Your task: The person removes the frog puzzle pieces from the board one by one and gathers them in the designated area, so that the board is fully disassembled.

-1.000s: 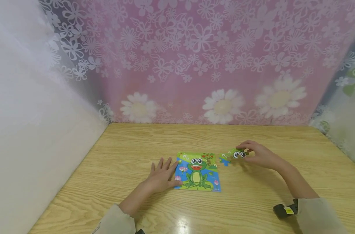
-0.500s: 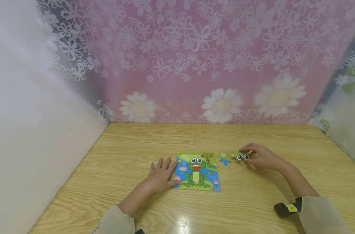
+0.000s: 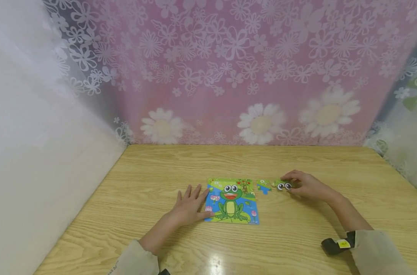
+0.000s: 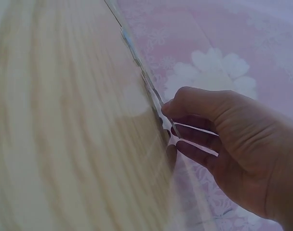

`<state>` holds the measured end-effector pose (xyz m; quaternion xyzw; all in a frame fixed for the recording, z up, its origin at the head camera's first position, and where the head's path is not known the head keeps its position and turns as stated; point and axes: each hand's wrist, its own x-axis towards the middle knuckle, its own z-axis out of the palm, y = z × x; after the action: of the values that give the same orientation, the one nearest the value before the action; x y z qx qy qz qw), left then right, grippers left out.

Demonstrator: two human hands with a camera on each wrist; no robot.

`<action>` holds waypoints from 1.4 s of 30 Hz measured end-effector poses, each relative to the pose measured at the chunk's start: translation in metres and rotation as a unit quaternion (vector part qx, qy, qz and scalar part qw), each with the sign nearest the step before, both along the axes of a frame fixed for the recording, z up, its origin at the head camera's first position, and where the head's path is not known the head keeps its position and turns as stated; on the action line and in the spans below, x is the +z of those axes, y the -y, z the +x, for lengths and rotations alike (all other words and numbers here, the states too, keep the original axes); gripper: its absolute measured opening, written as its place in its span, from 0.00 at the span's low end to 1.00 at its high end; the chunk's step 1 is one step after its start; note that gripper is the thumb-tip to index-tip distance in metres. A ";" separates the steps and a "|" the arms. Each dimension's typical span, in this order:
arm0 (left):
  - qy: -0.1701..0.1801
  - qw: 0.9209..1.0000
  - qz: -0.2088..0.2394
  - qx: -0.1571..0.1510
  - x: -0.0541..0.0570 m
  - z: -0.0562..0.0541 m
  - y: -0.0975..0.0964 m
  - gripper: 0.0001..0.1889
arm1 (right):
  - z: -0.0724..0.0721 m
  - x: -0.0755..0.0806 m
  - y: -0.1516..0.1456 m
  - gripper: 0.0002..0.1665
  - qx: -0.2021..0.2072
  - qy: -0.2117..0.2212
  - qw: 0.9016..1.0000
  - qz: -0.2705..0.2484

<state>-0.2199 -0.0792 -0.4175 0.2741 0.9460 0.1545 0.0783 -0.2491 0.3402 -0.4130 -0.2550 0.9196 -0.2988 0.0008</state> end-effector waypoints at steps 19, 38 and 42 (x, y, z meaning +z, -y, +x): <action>-0.003 1.000 -0.001 -0.001 0.001 0.001 0.000 0.43 | -0.001 -0.006 -0.002 0.24 0.007 -0.002 1.000 -0.006; -0.002 1.000 0.001 -0.003 0.003 0.003 0.000 0.43 | 0.001 -0.005 -0.001 0.24 -0.001 0.018 0.998 -0.064; -0.004 1.000 0.001 -0.001 0.002 0.002 0.000 0.43 | 0.001 0.001 0.007 0.23 0.006 0.013 0.997 -0.073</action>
<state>-0.2176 -0.0795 -0.4154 0.2755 0.9459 0.1541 0.0749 -0.2478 0.3328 -0.4122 -0.2561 0.8939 -0.3680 -0.0043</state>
